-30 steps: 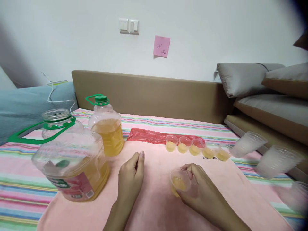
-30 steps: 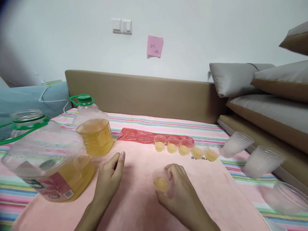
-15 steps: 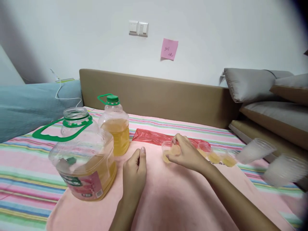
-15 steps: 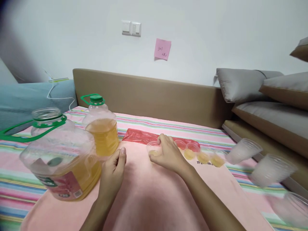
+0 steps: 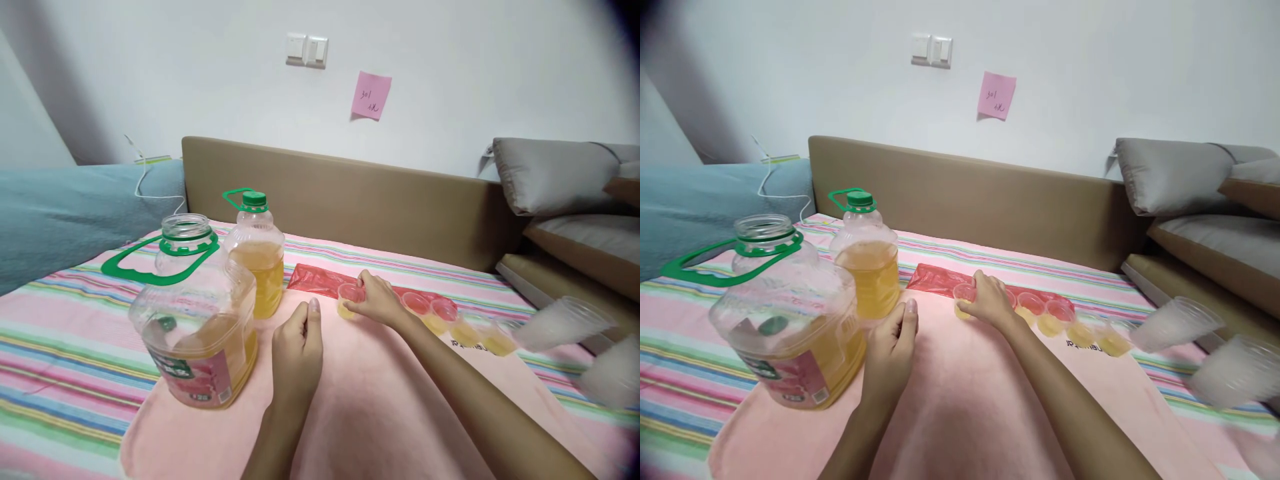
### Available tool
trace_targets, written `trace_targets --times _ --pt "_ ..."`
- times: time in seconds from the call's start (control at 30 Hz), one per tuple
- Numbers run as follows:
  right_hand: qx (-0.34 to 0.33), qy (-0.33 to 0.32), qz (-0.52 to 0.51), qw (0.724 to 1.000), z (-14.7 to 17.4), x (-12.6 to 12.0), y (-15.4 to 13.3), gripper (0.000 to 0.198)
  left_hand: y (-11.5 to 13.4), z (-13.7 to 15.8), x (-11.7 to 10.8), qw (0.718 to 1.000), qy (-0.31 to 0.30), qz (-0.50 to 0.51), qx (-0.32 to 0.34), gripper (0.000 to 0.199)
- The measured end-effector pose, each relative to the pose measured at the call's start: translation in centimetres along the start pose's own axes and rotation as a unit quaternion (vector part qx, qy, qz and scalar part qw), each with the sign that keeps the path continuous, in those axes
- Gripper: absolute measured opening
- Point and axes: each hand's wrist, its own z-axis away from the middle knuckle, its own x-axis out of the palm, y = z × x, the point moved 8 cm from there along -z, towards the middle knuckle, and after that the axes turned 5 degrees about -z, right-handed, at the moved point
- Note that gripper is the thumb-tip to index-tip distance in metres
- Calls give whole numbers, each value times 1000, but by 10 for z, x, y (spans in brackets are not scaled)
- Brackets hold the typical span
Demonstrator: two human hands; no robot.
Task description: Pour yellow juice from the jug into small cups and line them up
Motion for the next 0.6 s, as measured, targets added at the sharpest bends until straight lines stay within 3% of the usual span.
trace_targets --times 0.6 --pt "1 -32 -14 999 -4 4 14 49 2 -1 -3 1000 5 -5 3 48"
